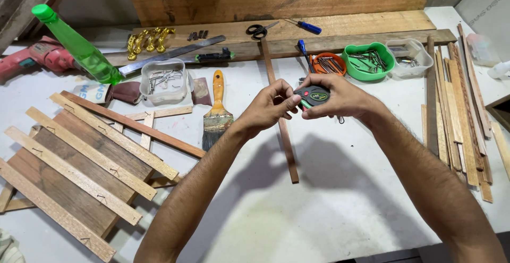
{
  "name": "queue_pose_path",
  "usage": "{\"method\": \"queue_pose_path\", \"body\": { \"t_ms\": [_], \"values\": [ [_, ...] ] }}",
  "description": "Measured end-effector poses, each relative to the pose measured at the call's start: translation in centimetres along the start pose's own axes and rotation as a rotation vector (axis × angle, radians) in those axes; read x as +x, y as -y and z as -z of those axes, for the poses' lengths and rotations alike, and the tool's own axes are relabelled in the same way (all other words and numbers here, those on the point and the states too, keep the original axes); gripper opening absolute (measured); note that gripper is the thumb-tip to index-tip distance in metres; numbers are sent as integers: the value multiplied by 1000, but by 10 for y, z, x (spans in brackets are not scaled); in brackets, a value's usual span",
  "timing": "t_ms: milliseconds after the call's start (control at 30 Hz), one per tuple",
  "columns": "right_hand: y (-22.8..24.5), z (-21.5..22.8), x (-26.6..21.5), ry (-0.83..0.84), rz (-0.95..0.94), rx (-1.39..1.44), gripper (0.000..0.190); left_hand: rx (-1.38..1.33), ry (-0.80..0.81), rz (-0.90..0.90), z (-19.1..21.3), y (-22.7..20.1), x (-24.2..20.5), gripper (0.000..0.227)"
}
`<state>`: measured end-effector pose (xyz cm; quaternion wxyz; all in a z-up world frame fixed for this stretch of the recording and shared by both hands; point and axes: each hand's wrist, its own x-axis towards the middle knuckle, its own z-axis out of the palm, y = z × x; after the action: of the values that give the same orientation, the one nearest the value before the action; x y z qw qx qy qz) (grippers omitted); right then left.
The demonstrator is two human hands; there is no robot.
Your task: The person assembles small wooden lattice frames at a workbench. They measure a wooden slat with a tape measure, mark it with a pen, position slats across a base board, and hammer nails to fasten the slats, arranging the finished frames aside.
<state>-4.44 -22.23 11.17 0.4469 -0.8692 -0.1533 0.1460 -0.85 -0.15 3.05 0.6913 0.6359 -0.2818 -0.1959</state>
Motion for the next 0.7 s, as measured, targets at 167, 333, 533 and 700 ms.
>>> {"method": "queue_pose_path", "body": {
  "t_ms": [167, 333, 533, 700],
  "values": [
    [-7, 3, 13, 70, -150, -430, 49, -99, -44, 103, -3, 48, 5, 30],
    [-29, 1, 24, 114, -260, -555, 50, 220, -278, 294, -13, 44, 4, 30],
    [-52, -3, 42, 165, -444, -624, 50, 563, -333, 301, -3, 70, 9, 29],
    [-67, 4, 54, 238, -459, -736, 51, 586, -354, 354, 5, 85, 8, 28]
  ]
}}
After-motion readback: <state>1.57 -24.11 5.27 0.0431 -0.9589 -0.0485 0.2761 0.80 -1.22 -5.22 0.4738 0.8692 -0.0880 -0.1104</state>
